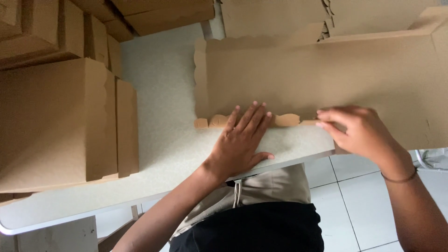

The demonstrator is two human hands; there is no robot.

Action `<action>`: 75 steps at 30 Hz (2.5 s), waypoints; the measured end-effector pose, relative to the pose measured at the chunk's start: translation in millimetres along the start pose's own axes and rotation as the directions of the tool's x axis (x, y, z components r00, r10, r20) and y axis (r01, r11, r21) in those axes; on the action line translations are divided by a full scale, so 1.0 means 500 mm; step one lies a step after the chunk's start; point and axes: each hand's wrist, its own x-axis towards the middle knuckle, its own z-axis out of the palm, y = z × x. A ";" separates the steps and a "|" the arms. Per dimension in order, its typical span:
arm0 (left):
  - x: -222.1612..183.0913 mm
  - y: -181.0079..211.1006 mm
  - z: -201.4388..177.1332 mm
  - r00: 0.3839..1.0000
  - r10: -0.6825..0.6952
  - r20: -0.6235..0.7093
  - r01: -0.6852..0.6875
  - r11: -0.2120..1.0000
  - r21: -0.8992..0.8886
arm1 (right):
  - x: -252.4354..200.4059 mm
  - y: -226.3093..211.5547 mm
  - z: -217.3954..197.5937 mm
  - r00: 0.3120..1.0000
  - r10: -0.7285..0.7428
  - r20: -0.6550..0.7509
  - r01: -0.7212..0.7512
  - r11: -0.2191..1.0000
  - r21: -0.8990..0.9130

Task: The person folds flat cardboard sheets along pre-scored lines to form box shapes. They repeatedly fold flaps and crease edges by hand on a white table, stacking the folded pieces as they finish.

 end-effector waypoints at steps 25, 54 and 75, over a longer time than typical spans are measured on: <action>0.149 -0.005 0.077 0.964 0.265 -0.012 -0.263 0.950 -0.170 | -0.013 -0.075 0.020 0.955 0.277 -0.102 -0.272 0.960 0.059; 0.147 -0.017 0.061 0.963 0.264 0.056 -0.226 0.902 -0.367 | 0.052 -0.201 0.032 0.981 0.190 -0.042 -0.195 0.944 -0.265; 0.091 -0.156 0.087 0.991 0.106 0.082 -0.072 0.940 -0.333 | 0.134 -0.276 0.091 0.887 0.444 0.124 -0.416 0.887 -0.200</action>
